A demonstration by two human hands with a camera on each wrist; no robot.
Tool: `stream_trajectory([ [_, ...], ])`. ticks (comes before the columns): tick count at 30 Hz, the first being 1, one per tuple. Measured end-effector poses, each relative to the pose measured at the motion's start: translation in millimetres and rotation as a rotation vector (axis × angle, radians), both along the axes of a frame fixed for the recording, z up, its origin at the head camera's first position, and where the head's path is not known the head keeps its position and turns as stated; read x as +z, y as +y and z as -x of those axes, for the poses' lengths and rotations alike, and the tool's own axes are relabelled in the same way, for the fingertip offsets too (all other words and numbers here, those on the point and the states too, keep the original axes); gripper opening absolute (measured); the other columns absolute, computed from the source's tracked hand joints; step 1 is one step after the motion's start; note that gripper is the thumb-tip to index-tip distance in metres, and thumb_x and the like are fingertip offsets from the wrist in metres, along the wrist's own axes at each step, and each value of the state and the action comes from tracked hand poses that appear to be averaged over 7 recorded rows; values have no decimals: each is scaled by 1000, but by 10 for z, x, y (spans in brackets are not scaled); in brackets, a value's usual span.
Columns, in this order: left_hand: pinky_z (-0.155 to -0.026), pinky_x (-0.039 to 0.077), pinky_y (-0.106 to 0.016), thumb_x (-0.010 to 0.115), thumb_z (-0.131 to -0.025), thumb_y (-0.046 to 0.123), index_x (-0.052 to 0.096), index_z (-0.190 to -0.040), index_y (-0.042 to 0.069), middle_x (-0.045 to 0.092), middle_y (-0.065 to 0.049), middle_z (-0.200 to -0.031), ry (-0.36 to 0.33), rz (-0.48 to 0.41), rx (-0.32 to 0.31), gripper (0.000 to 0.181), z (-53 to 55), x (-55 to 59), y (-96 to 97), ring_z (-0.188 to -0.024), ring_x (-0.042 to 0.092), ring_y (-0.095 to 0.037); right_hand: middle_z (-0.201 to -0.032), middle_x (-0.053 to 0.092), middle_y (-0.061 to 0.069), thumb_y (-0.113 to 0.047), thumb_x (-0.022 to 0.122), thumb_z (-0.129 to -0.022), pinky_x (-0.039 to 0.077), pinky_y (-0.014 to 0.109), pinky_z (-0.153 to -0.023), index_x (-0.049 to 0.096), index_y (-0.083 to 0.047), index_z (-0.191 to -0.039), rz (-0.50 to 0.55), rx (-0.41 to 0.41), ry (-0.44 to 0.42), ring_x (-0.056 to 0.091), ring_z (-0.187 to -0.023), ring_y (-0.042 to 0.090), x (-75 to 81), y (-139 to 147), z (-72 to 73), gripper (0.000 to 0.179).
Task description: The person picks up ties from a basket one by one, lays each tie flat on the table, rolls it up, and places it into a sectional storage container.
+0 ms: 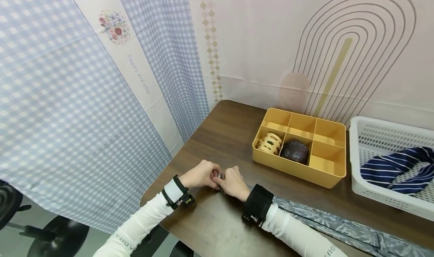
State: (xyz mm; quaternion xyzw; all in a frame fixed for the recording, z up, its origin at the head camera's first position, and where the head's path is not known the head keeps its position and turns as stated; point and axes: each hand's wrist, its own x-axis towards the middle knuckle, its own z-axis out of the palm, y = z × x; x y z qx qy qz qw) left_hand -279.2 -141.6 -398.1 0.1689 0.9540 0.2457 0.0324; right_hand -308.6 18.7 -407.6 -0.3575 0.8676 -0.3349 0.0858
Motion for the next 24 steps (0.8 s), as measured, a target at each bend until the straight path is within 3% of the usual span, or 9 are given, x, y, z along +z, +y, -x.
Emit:
stream_trajectory([
  [4, -56, 41, -12, 86, -67, 12, 68, -88, 7, 62, 3, -69, -23, 2, -1, 28, 16, -45, 46, -60, 48, 1, -41, 28, -12, -26, 69, -88, 22, 20, -49, 39, -15, -45, 8, 18, -52, 31, -44, 8, -27, 71, 29, 53],
  [9, -58, 44, -13, 86, -68, 13, 71, -88, 8, 63, 3, -75, -39, -9, -19, 25, 27, -86, 30, -64, 52, 0, -47, 41, -8, -32, 73, -84, 29, 27, -66, 52, -11, -49, -42, -13, -87, 40, -65, 17, -17, 147, 56, 45],
  [13, -60, 45, -13, 84, -71, 13, 72, -91, 8, 65, 1, -77, -62, -37, -16, 24, 1, -103, -30, -65, 54, -2, -61, 52, -2, -31, 76, -80, 31, 29, -68, 58, -10, -62, -63, -72, -100, 42, -78, 21, -2, 138, 53, 34],
  [18, -58, 45, -13, 81, -76, 12, 69, -97, 4, 67, -2, -74, -80, -61, -23, 25, -25, -123, -18, -61, 53, 1, -65, 56, -1, -25, 79, -78, 32, 29, -66, 61, -11, -63, -49, -118, -36, 43, -77, 19, -6, 143, 15, 27],
  [24, -51, 39, -14, 79, -72, 7, 66, -90, 5, 59, 2, -63, -49, 3, -6, 22, -24, -90, 66, -53, 47, 0, -68, 51, 3, -20, 78, -78, 37, 31, -59, 59, -12, -57, -37, -155, 59, 45, -72, 19, 30, 128, -69, 30],
])
